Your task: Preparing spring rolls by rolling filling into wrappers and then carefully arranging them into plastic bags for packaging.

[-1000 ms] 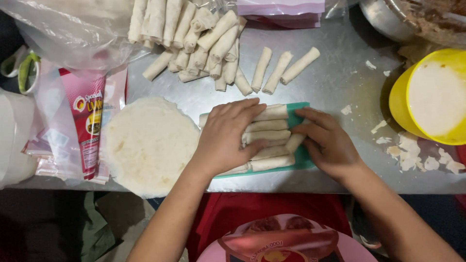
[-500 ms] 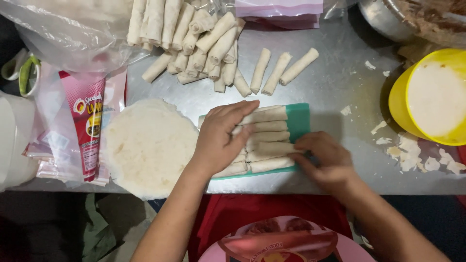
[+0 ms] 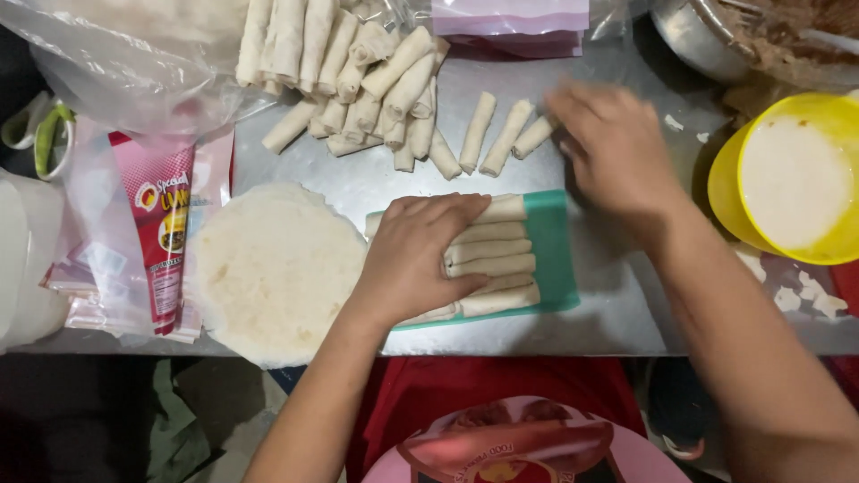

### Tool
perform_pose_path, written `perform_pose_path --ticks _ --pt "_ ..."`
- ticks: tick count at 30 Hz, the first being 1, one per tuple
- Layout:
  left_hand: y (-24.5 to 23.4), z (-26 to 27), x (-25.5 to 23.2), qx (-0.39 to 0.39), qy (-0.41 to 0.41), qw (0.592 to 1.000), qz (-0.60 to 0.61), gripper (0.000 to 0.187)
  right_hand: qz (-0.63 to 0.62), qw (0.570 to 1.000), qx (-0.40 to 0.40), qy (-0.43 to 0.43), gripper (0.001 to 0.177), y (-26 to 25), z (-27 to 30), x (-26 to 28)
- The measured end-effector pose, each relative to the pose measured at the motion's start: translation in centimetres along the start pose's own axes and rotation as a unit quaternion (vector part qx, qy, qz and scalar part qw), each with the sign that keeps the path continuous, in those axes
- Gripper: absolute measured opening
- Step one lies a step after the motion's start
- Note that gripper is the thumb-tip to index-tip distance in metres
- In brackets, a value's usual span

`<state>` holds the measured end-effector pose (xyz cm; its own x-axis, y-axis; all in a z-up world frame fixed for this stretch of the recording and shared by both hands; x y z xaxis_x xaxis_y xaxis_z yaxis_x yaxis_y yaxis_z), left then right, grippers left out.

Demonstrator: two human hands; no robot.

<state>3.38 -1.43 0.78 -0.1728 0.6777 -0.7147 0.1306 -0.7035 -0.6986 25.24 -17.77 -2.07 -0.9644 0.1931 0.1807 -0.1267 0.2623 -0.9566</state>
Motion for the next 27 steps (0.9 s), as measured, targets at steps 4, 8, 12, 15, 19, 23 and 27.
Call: perform_pose_path --ticks 4,8,12,15,19,23,27 --pt "0.0 -0.1 -0.1 0.000 0.016 0.998 -0.059 0.089 0.009 0.997 0.040 0.060 0.038 0.9 -0.3 -2.0" --pt "0.0 -0.1 0.0 0.009 -0.003 0.999 -0.043 0.075 -0.132 0.988 0.002 0.078 0.029 -3.0 4.1 3.8" --pt "0.2 -0.2 0.5 -0.003 0.008 0.999 -0.036 0.072 -0.264 0.920 0.132 0.258 0.037 3.1 11.7 7.1" --pt "0.4 0.4 0.7 0.003 0.004 1.000 -0.021 0.081 -0.258 0.959 -0.085 0.077 0.026 0.8 9.9 11.3" --pt "-0.5 0.9 -1.2 0.005 0.050 0.998 -0.046 0.111 -0.185 0.974 -0.127 -0.037 0.022 1.1 8.9 12.7" --pt "1.7 1.5 -1.0 0.049 0.072 0.985 -0.147 0.123 -0.207 0.975 -0.077 -0.038 0.020 1.2 8.5 12.1" --pt "1.5 1.4 -0.8 0.051 0.062 0.993 -0.085 0.102 -0.180 0.968 -0.125 -0.119 0.022 0.7 8.5 12.3"
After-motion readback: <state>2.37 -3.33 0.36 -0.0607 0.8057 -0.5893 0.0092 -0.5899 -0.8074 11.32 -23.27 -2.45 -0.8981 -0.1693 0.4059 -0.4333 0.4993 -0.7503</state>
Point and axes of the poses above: each hand's wrist, its own z-axis away from the middle knuckle, its own y-axis out of the palm, x = y × z, the point moved 5 cm from there along -z, towards the middle knuckle, and after that the axes turned 10 degrees about -y, right-handed, at the moved point
